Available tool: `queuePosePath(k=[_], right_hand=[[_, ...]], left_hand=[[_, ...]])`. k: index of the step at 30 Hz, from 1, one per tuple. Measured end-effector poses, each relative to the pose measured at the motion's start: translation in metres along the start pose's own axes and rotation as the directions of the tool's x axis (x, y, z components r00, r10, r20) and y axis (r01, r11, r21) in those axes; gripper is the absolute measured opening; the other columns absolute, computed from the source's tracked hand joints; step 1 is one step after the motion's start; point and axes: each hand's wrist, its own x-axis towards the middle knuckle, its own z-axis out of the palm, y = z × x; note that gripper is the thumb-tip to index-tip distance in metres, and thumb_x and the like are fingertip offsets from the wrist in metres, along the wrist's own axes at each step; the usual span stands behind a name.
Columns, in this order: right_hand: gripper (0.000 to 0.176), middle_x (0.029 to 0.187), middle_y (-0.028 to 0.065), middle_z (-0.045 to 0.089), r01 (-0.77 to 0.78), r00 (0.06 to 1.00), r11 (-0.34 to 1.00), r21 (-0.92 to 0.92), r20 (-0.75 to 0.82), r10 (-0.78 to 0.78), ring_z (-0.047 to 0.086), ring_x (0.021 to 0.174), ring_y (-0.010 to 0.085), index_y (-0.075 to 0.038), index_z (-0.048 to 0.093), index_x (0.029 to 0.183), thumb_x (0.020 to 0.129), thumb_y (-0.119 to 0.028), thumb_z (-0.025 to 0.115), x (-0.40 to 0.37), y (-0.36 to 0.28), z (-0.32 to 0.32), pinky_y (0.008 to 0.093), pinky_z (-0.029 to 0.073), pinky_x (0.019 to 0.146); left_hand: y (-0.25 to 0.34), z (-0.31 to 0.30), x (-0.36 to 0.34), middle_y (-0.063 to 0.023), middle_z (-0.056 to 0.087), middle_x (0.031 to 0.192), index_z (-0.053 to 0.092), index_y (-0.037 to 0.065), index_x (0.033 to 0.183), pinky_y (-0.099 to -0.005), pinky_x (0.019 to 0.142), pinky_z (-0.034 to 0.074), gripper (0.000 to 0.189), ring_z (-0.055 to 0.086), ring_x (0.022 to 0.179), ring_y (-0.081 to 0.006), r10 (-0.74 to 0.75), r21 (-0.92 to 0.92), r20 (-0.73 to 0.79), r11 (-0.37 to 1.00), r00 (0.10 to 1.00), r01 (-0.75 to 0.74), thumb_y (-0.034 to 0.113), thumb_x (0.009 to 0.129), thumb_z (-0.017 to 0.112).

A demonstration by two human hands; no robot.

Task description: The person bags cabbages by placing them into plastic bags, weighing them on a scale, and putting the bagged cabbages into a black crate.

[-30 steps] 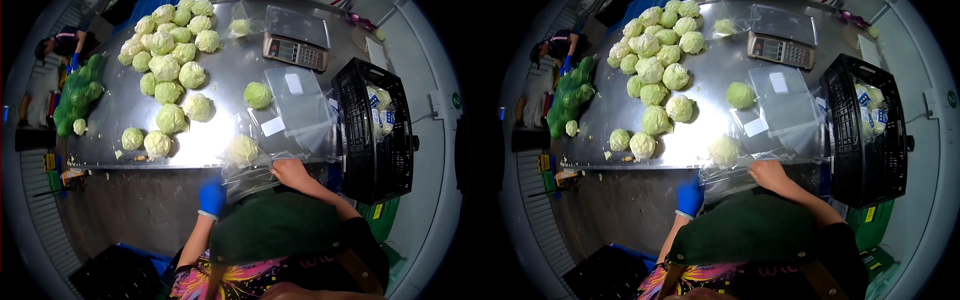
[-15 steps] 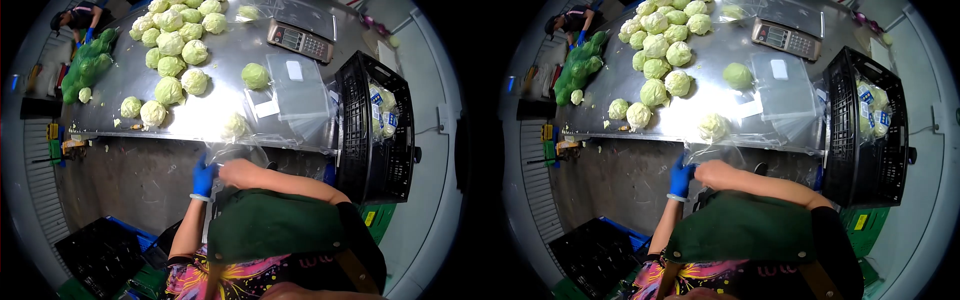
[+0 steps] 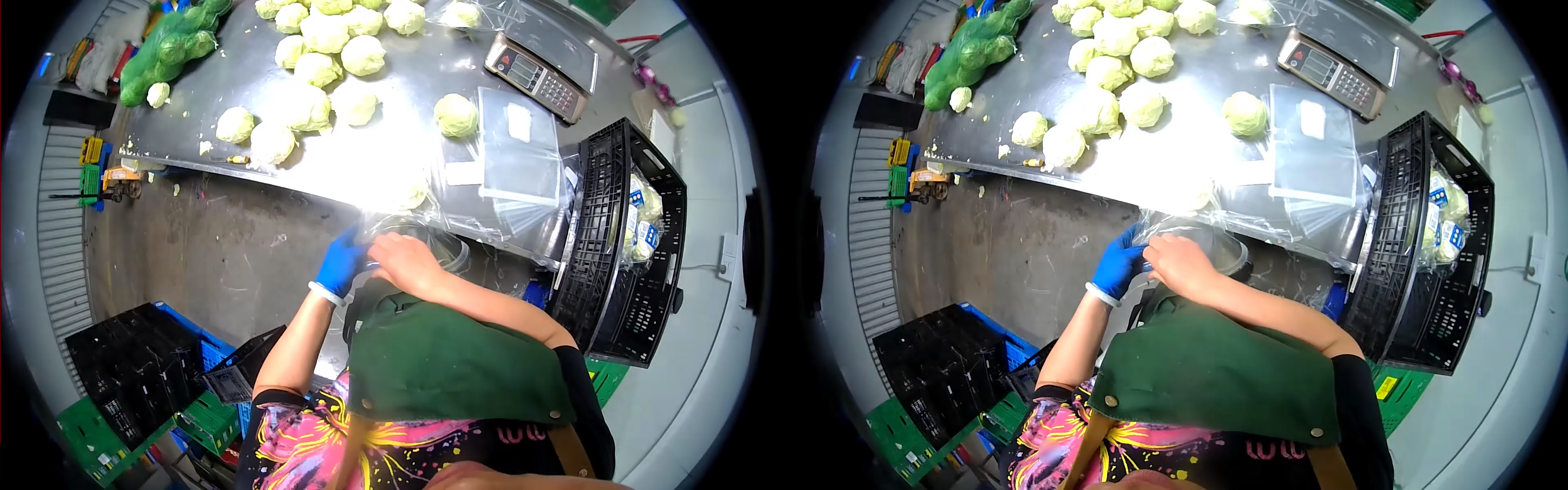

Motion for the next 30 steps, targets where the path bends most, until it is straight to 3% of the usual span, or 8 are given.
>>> queuePosePath(k=[7, 10, 12, 18, 25, 27, 28, 30], right_hand=[[0.026, 0.084, 0.0104, 0.059, 0.087, 0.993, 0.996, -0.029, 0.084, -0.085, 0.062, 0.08, 0.0309, -0.004, 0.057, 0.089, 0.076, -0.02, 0.073, 0.005, 0.01, 0.004, 0.0428, 0.051, 0.068], [0.023, 0.081, 0.0113, 0.06, 0.158, 0.976, 0.981, 0.11, 0.134, -0.172, 0.062, 0.077, 0.0313, -0.005, 0.056, 0.088, 0.08, -0.021, 0.071, 0.007, 0.008, -0.024, 0.0439, 0.049, 0.066], [0.023, 0.082, 0.0113, 0.06, -0.103, 0.893, 0.851, 0.514, 0.424, -0.148, 0.061, 0.077, 0.0322, -0.006, 0.054, 0.086, 0.084, -0.023, 0.07, -0.001, 0.007, -0.058, 0.0438, 0.048, 0.066], [0.024, 0.084, 0.0079, 0.059, 0.031, 0.994, 0.987, 0.156, -0.112, -0.013, 0.059, 0.08, 0.0294, -0.008, 0.061, 0.096, 0.08, -0.021, 0.073, -0.023, 0.006, -0.054, 0.0406, 0.048, 0.07], [0.022, 0.089, 0.009, 0.058, 0.059, 0.996, 0.997, -0.042, 0.071, -0.056, 0.058, 0.09, 0.0288, -0.007, 0.059, 0.087, 0.079, -0.023, 0.071, 0.007, -0.001, 0.007, 0.0411, 0.046, 0.078], [0.022, 0.087, 0.0108, 0.058, 0.063, 0.994, 0.998, 0.007, 0.083, -0.064, 0.059, 0.088, 0.0307, -0.006, 0.056, 0.085, 0.08, -0.023, 0.07, 0.004, 0.007, 0.002, 0.0418, 0.047, 0.076], [0.023, 0.086, 0.0115, 0.058, 0.024, 0.986, 0.98, 0.198, 0.159, -0.057, 0.059, 0.087, 0.031, -0.006, 0.056, 0.085, 0.081, -0.023, 0.07, 0.001, 0.01, -0.009, 0.0424, 0.047, 0.075], [0.025, 0.085, 0.0127, 0.056, -0.146, 0.906, 0.839, 0.525, 0.411, -0.099, 0.059, 0.086, 0.0309, -0.005, 0.054, 0.084, 0.084, -0.026, 0.068, -0.008, 0.008, -0.049, 0.0432, 0.047, 0.074]], left_hand=[[-0.008, -0.005, 0.006, -0.0138, 0.065, 0.115, 0.036, -0.002, 0.145, -0.0298, 0.076, 0.057, 0.062, 0.067, 0.093, -0.0185, -0.005, 0.076, 0.017, 0.997, 1.0, 0.004, 0.002, 0.087, 0.058], [-0.007, 0.002, 0.007, -0.0149, 0.065, 0.114, 0.035, -0.003, 0.146, -0.0293, 0.075, 0.057, 0.063, 0.068, 0.091, -0.0191, 0.12, 0.288, -0.022, 0.952, 0.992, -0.109, -0.001, 0.087, 0.058], [-0.006, -0.002, 0.012, -0.0156, 0.065, 0.113, 0.033, -0.002, 0.147, -0.029, 0.075, 0.057, 0.064, 0.068, 0.091, -0.0196, 0.206, 0.415, -0.042, 0.894, 0.978, -0.17, -0.003, 0.087, 0.057], [0.001, -0.004, 0.015, -0.0166, 0.064, 0.114, 0.029, -0.002, 0.148, -0.0295, 0.073, 0.057, 0.065, 0.068, 0.092, -0.0206, 0.036, 0.132, 0.107, 0.99, 0.994, -0.05, -0.005, 0.089, 0.053], [0.01, -0.002, 0.005, -0.0145, 0.063, 0.117, 0.03, -0.002, 0.149, -0.0282, 0.07, 0.055, 0.067, 0.066, 0.086, -0.0152, -0.043, 0.08, 0.078, 0.996, 0.996, 0.037, 0.0, 0.087, 0.058], [-0.008, -0.007, 0.012, -0.0135, 0.067, 0.106, 0.029, 0.004, 0.151, -0.0287, 0.068, 0.056, 0.07, 0.066, 0.081, -0.0144, 0.052, 0.115, 0.078, 0.991, 0.996, -0.061, -0.001, 0.087, 0.056], [-0.01, -0.005, 0.01, -0.0135, 0.067, 0.106, 0.029, 0.004, 0.151, -0.0287, 0.068, 0.056, 0.07, 0.066, 0.081, -0.0144, 0.049, 0.115, 0.077, 0.992, 0.996, -0.057, -0.001, 0.087, 0.056], [-0.011, -0.003, 0.009, -0.0129, 0.07, 0.091, 0.026, 0.011, 0.153, -0.0303, 0.067, 0.057, 0.073, 0.068, 0.075, -0.0159, 0.22, 0.527, -0.001, 0.829, 0.975, -0.187, -0.001, 0.087, 0.054]])
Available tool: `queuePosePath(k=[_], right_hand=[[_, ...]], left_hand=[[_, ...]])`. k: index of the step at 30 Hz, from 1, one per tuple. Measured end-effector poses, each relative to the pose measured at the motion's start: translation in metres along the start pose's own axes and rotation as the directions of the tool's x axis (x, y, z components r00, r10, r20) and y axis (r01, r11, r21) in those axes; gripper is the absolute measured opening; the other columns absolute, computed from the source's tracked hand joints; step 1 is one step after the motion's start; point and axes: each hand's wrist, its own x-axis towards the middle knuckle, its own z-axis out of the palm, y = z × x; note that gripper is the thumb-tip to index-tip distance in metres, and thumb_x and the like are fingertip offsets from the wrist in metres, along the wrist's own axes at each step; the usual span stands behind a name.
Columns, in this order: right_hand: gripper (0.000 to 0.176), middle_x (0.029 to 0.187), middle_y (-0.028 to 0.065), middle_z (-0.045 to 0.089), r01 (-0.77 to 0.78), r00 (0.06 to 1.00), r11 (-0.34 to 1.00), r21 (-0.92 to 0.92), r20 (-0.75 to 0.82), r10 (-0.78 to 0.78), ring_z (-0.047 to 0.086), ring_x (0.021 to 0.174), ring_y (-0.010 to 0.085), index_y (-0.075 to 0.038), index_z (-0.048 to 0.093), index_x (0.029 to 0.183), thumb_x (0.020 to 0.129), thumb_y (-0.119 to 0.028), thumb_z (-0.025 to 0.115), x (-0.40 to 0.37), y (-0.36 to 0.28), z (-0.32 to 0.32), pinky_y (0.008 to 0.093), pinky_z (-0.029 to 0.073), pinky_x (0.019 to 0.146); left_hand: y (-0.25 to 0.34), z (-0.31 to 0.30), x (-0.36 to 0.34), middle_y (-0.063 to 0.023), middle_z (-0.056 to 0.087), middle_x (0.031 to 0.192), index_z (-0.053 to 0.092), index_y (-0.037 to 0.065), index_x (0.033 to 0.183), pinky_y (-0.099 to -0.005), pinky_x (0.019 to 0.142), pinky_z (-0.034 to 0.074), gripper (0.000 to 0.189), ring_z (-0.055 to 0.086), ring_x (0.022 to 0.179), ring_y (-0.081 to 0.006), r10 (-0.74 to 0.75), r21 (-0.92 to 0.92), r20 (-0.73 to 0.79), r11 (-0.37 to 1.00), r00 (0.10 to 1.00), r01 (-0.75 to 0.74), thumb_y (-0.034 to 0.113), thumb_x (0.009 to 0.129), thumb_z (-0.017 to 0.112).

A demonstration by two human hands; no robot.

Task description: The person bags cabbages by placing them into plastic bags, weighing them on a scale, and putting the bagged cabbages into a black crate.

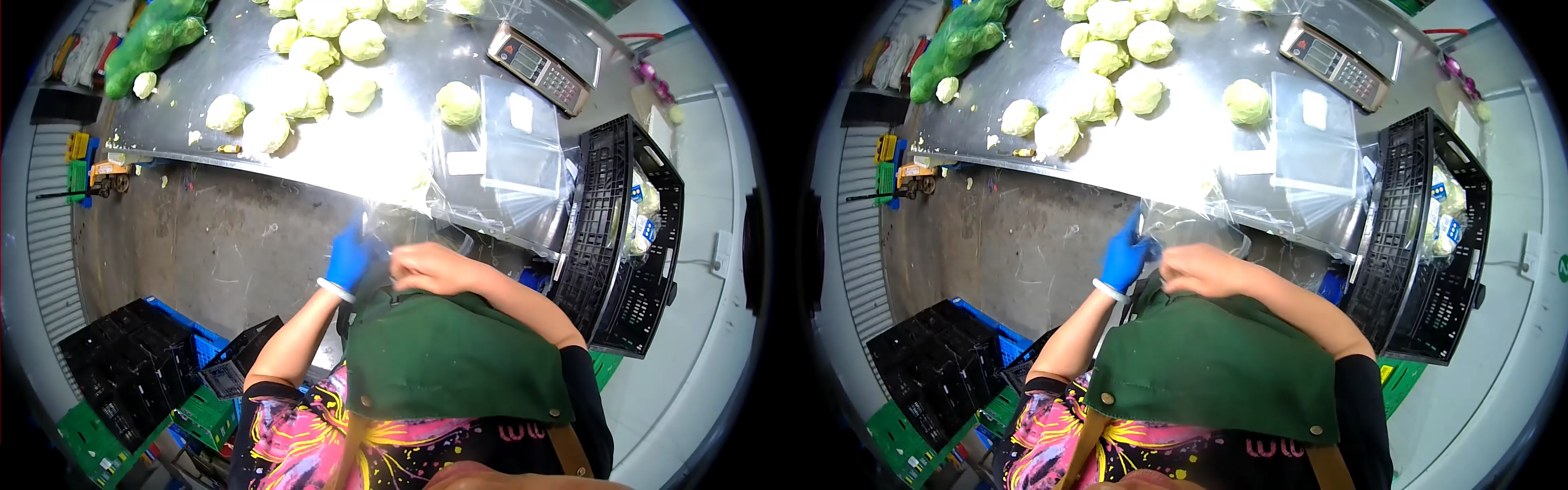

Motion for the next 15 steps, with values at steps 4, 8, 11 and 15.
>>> queuePosePath(k=[4, 8, 11, 15], right_hand=[[0.02, 0.085, 0.0108, 0.056, -0.164, 0.981, 0.71, -0.684, -0.189, 0.045, 0.059, 0.086, 0.0295, -0.005, 0.058, 0.085, 0.085, -0.023, 0.065, -0.101, 0.011, -0.008, 0.0405, 0.048, 0.08], [0.011, 0.089, 0.0118, 0.065, -0.25, 0.541, 0.454, -0.855, 0.266, 0.798, 0.066, 0.086, 0.0273, -0.006, 0.064, 0.082, 0.079, -0.014, 0.06, -0.3, 0.16, 0.079, 0.0416, 0.049, 0.069], [0.015, 0.094, 0.0121, 0.065, -0.368, 0.674, 0.437, -0.821, 0.088, 0.733, 0.065, 0.092, 0.0278, -0.005, 0.065, 0.088, 0.077, -0.013, 0.061, -0.258, 0.126, 0.059, 0.0423, 0.05, 0.075], [0.048, 0.132, 0.0118, 0.051, -0.584, 0.808, 0.351, -0.732, -0.567, 0.162, 0.047, 0.124, 0.0305, -0.007, 0.055, 0.123, 0.077, -0.014, 0.069, -0.134, 0.086, -0.017, 0.041, 0.041, 0.1]], left_hand=[[-0.026, -0.017, 0.009, -0.0128, 0.068, 0.072, 0.023, 0.014, 0.154, -0.0342, 0.06, 0.055, 0.078, 0.068, 0.065, -0.0191, 0.269, 0.16, 0.045, 0.949, 0.962, -0.273, -0.005, 0.085, 0.053], [0.001, -0.019, -0.004, -0.0096, 0.067, 0.068, 0.028, 0.018, 0.154, -0.0353, 0.054, 0.049, 0.079, 0.062, 0.056, -0.018, 0.23, 0.516, 0.17, 0.807, 0.958, -0.286, 0.002, 0.083, 0.059], [-0.018, -0.032, 0.0, -0.0061, 0.066, 0.067, 0.034, 0.015, 0.151, -0.0373, 0.055, 0.05, 0.075, 0.06, 0.053, -0.0184, 0.315, 0.145, 0.088, 0.935, 0.945, -0.325, 0.003, 0.082, 0.062], [-0.01, -0.049, 0.023, -0.0165, 0.068, 0.106, 0.044, 0.013, 0.146, -0.0337, 0.077, 0.053, 0.066, 0.065, 0.088, -0.0204, 0.463, 0.281, -0.249, 0.875, 0.851, -0.394, 0.006, 0.083, 0.065]])
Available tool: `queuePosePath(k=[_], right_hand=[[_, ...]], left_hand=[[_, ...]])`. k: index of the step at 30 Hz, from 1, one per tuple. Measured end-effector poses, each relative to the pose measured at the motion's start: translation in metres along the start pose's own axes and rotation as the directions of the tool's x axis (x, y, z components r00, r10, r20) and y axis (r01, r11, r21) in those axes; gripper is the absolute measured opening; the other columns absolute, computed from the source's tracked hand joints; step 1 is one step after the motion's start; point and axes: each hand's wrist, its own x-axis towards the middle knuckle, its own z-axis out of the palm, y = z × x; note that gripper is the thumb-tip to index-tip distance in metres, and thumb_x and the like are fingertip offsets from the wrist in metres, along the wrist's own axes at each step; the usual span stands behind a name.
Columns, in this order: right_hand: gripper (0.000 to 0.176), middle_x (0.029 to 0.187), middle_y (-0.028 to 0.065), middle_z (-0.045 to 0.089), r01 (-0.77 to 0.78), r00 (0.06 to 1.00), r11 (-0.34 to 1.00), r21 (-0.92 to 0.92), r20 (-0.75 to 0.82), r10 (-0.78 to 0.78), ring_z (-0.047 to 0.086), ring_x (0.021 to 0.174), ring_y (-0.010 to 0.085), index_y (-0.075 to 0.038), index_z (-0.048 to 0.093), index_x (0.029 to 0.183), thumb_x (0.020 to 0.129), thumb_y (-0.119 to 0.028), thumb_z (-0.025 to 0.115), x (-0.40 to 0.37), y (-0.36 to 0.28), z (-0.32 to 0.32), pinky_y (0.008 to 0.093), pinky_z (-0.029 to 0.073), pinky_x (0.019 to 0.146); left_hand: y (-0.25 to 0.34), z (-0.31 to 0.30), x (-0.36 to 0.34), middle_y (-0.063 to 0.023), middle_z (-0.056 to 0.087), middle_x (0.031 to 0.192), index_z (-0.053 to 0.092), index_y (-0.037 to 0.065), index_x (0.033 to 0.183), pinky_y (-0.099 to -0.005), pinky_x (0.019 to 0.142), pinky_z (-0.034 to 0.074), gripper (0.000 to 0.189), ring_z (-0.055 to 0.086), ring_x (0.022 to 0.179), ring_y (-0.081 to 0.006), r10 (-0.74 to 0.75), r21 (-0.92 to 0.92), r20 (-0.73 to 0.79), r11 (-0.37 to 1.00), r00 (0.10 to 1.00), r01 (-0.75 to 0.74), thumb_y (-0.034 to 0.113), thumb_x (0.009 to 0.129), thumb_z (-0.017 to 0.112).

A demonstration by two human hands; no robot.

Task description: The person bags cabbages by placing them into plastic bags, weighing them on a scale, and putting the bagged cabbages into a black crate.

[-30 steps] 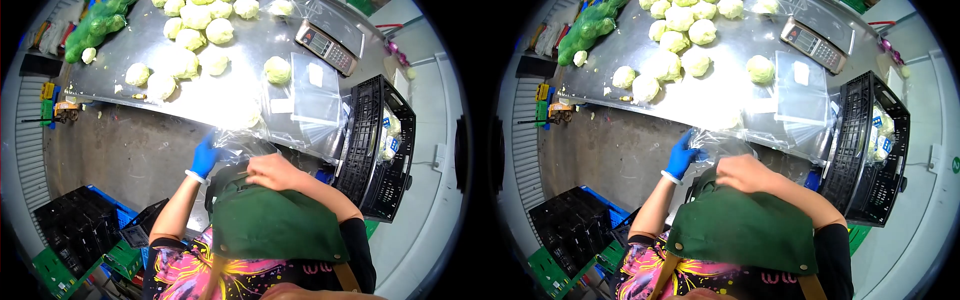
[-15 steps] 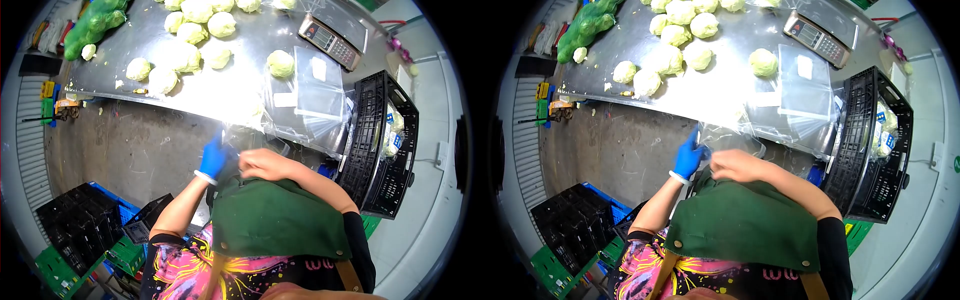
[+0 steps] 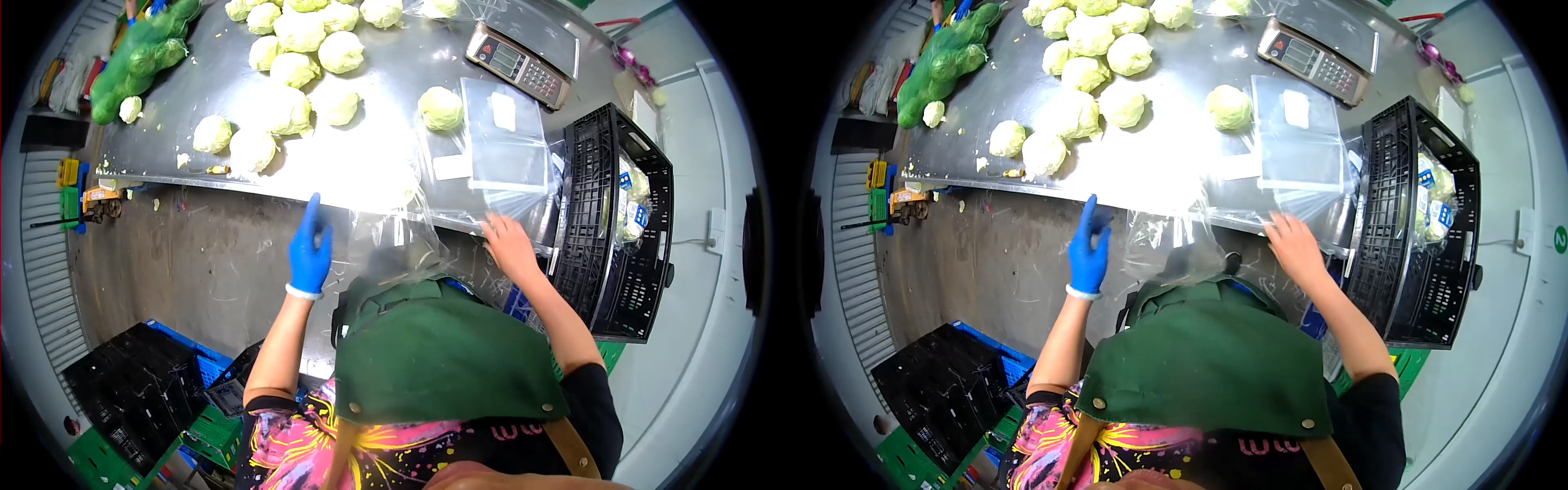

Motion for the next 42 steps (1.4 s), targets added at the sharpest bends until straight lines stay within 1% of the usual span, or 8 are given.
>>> queuePosePath(k=[8, 16, 17, 23, 28, 32, 36, 42], right_hand=[[0.043, 0.128, 0.0102, 0.058, 0.652, 0.756, 0.719, 0.24, -0.145, -0.638, 0.045, 0.13, 0.032, -0.011, 0.06, 0.126, 0.085, -0.023, 0.068, 0.122, -0.03, 0.014, 0.0435, 0.036, 0.11], [0.044, 0.101, 0.018, 0.071, -0.517, 0.842, -0.284, 0.807, 0.539, -0.001, 0.07, 0.088, 0.0246, 0.0, 0.062, 0.112, 0.104, -0.037, 0.039, 0.158, -0.008, 0.064, 0.035, 0.054, 0.08], [0.044, 0.098, 0.0177, 0.071, -0.567, 0.777, -0.355, 0.743, 0.626, 0.07, 0.071, 0.081, 0.0245, -0.001, 0.061, 0.11, 0.103, -0.038, 0.039, 0.164, -0.008, 0.068, 0.0344, 0.055, 0.073], [0.031, 0.105, 0.0145, 0.067, -0.301, 0.764, 0.296, 0.906, 0.044, 0.643, 0.066, 0.091, 0.0303, -0.003, 0.059, 0.11, 0.092, -0.028, 0.06, 0.171, -0.031, 0.024, 0.039, 0.053, 0.079], [0.064, 0.135, 0.0115, 0.05, 0.412, 0.909, 0.883, 0.225, -0.171, -0.381, 0.045, 0.126, 0.0355, -0.013, 0.053, 0.131, 0.072, -0.016, 0.079, 0.211, -0.085, -0.024, 0.0455, 0.046, 0.099], [0.074, 0.142, 0.0107, 0.043, 0.226, 0.953, 0.926, 0.301, 0.127, -0.274, 0.041, 0.13, 0.0342, -0.016, 0.05, 0.135, 0.068, -0.017, 0.081, 0.227, -0.068, 0.016, 0.0455, 0.046, 0.1], [0.082, 0.14, 0.0113, 0.045, 0.2, 0.961, 0.889, 0.411, 0.095, -0.26, 0.041, 0.13, 0.0344, -0.015, 0.05, 0.135, 0.061, -0.015, 0.084, 0.223, -0.064, 0.028, 0.0452, 0.044, 0.103], [0.096, 0.141, 0.0133, 0.045, -0.355, 0.922, 0.251, 0.901, 0.293, 0.252, 0.046, 0.129, 0.0305, -0.008, 0.034, 0.144, 0.068, -0.039, 0.084, 0.224, -0.016, 0.087, 0.0418, 0.041, 0.105]], left_hand=[[-0.019, 0.019, 0.033, -0.011, 0.062, 0.128, 0.062, 0.015, 0.129, -0.0355, 0.095, 0.048, 0.049, 0.062, 0.112, -0.0298, 0.423, 0.054, 0.571, 0.835, 0.703, -0.547, 0.012, 0.081, 0.068], [-0.116, 0.075, 0.06, -0.0196, 0.067, 0.113, 0.056, -0.011, 0.122, -0.0392, 0.095, 0.05, 0.053, 0.065, 0.102, -0.028, -0.212, -0.372, 0.555, 0.802, 0.804, 0.468, 0.036, 0.105, 0.038], [-0.114, 0.084, 0.059, -0.0228, 0.064, 0.116, 0.053, -0.014, 0.124, -0.0413, 0.096, 0.05, 0.058, 0.064, 0.104, -0.0299, -0.34, -0.667, 0.687, 0.058, 0.643, 0.743, 0.039, 0.104, 0.038], [-0.089, 0.084, 0.063, -0.023, 0.061, 0.123, 0.05, -0.01, 0.129, -0.0448, 0.099, 0.048, 0.059, 0.061, 0.111, -0.0326, -0.381, -0.686, 0.691, -0.08, 0.614, 0.723, 0.041, 0.104, 0.039], [-0.095, 0.087, 0.06, -0.0224, 0.059, 0.125, 0.049, -0.006, 0.132, -0.0453, 0.098, 0.049, 0.05, 0.06, 0.113, -0.034, -0.448, -0.666, 0.717, -0.212, 0.535, 0.715, 0.034, 0.102, 0.045], [-0.139, 0.101, 0.065, -0.0203, 0.059, 0.126, 0.052, 0.0, 0.131, -0.0441, 0.093, 0.051, 0.046, 0.06, 0.112, -0.0348, -0.607, -0.583, 0.592, 0.132, 0.53, 0.802, 0.007, 0.087, 0.066], [-0.077, 0.074, 0.109, -0.022, 0.05, 0.138, 0.05, 0.007, 0.138, -0.0422, 0.101, 0.045, 0.064, 0.053, 0.121, -0.0377, 0.345, 0.167, 0.28, 0.901, 0.896, -0.4, 0.001, 0.077, 0.068], [-0.092, 0.114, 0.167, -0.0135, 0.056, 0.134, 0.055, 0.003, 0.133, -0.0383, 0.103, 0.04, 0.042, 0.055, 0.118, -0.0234, 0.032, -0.466, 0.604, 0.825, 0.796, 0.321, 0.015, 0.093, 0.055]])
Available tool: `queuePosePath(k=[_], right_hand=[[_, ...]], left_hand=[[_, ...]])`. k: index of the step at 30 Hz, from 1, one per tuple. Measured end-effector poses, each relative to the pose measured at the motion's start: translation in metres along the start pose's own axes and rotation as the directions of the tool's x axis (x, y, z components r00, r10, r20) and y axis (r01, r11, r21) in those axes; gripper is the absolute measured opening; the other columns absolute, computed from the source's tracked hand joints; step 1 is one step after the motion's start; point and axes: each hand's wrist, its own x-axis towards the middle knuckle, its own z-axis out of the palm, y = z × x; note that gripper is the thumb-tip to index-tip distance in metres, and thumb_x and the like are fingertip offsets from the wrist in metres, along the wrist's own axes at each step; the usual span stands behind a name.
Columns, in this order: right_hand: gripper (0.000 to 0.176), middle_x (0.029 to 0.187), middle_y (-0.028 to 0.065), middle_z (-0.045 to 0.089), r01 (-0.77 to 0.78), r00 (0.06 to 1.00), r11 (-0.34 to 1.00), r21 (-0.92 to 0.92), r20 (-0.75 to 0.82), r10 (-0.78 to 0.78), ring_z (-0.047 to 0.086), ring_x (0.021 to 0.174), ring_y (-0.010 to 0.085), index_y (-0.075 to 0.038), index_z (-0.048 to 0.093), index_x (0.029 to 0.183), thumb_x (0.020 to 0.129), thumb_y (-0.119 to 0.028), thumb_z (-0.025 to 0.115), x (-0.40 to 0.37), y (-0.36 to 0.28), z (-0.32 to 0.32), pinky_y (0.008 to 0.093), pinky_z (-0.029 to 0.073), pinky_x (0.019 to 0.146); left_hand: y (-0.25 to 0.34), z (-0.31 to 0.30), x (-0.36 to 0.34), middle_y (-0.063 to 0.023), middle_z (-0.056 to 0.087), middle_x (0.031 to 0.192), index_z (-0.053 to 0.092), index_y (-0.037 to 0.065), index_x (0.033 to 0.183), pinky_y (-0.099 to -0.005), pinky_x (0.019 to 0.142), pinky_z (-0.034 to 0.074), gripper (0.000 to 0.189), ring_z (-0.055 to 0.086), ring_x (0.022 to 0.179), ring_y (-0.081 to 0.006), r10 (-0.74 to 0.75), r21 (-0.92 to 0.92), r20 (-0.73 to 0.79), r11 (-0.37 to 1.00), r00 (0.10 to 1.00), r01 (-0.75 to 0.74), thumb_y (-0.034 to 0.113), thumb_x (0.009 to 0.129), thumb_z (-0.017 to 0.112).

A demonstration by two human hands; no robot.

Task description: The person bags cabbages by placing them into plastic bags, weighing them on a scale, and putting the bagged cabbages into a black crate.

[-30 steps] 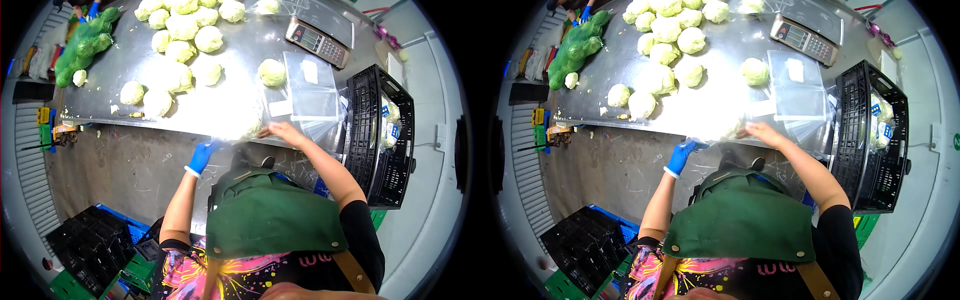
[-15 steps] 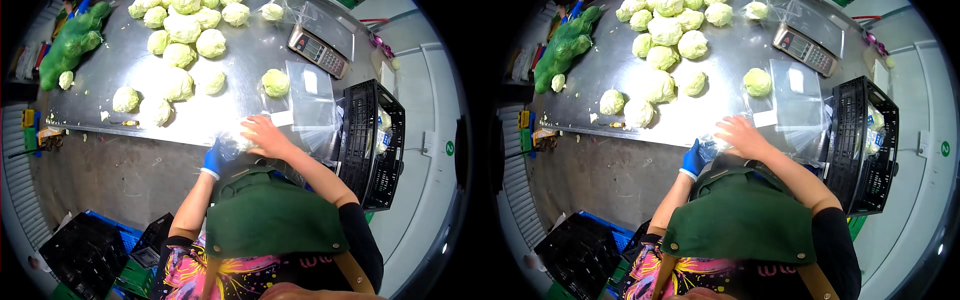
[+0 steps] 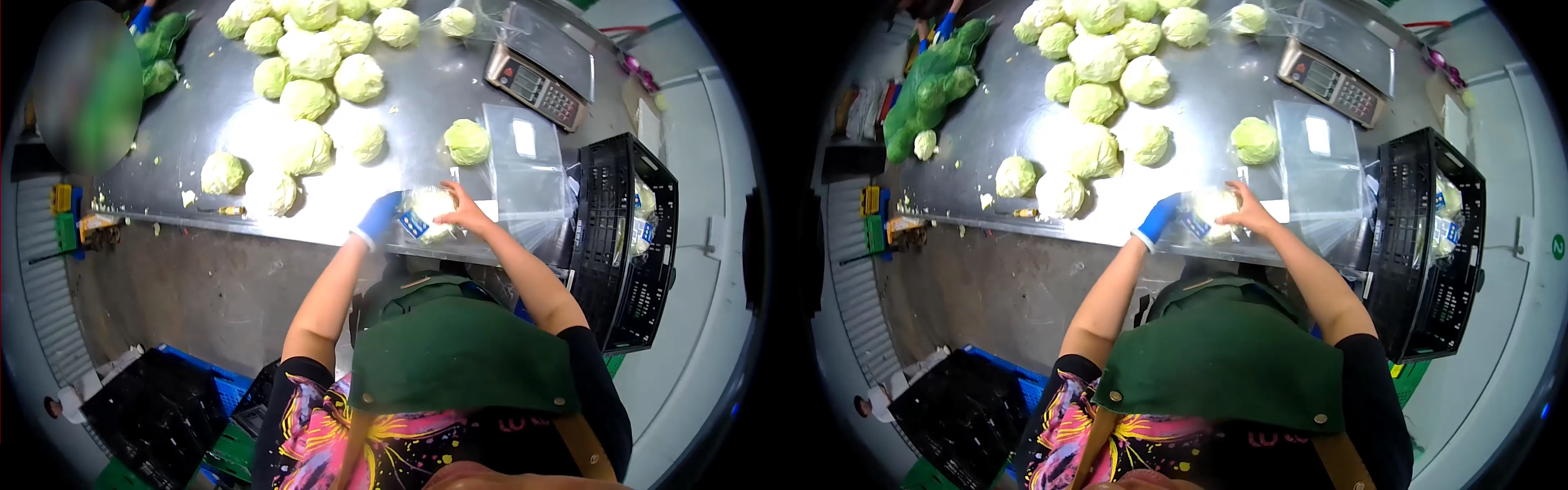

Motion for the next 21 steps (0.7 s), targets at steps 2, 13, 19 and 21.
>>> queuePosePath(k=[2, 13, 19, 21], right_hand=[[0.09, 0.141, 0.0128, 0.045, -0.204, 0.979, 0.913, 0.352, 0.044, 0.201, 0.045, 0.129, 0.0295, -0.009, 0.031, 0.146, 0.077, -0.045, 0.075, -0.015, -0.014, -0.013, 0.0429, 0.041, 0.104], [0.068, 0.138, 0.0119, 0.053, -0.013, 0.995, 0.18, 0.984, -0.004, 0.096, 0.05, 0.127, 0.0267, -0.013, 0.039, 0.146, 0.088, -0.038, 0.067, -0.181, -0.03, -0.145, 0.0411, 0.039, 0.109], [0.056, 0.127, 0.0153, 0.06, 0.535, 0.845, 0.049, 0.844, -0.535, -0.017, 0.063, 0.111, 0.0304, -0.007, 0.053, 0.133, 0.092, -0.046, 0.057, -0.324, 0.042, -0.299, 0.0504, 0.052, 0.094], [0.053, 0.128, 0.0136, 0.06, 0.685, 0.608, 0.506, 0.524, -0.794, 0.0, 0.061, 0.116, 0.0298, -0.007, 0.052, 0.133, 0.095, -0.043, 0.054, -0.373, 0.045, -0.337, 0.0488, 0.05, 0.098]], left_hand=[[0.055, -0.006, 0.014, -0.0051, 0.067, 0.114, 0.057, 0.0, 0.13, -0.0322, 0.094, 0.045, 0.044, 0.059, 0.106, -0.0151, -0.526, -0.29, 0.111, 0.794, 0.843, 0.534, 0.025, 0.094, 0.06], [0.197, 0.187, 0.004, -0.0111, 0.063, 0.117, 0.05, -0.004, 0.134, -0.0278, 0.082, 0.048, 0.051, 0.061, 0.099, -0.0154, 0.057, -0.077, 0.031, 0.996, 0.998, -0.054, 0.024, 0.093, 0.06], [0.196, 0.237, 0.027, -0.0146, 0.061, 0.126, 0.049, -0.001, 0.138, -0.0308, 0.089, 0.046, 0.046, 0.06, 0.11, -0.0202, 0.103, 0.056, 0.207, 0.992, 0.973, -0.117, 0.022, 0.098, 0.053], [0.144, 0.217, 0.042, -0.0132, 0.065, 0.12, 0.054, -0.001, 0.133, -0.03, 0.087, 0.048, 0.039, 0.063, 0.102, -0.0192, -0.08, 0.108, 0.187, 0.992, 0.979, 0.061, 0.015, 0.098, 0.054]])
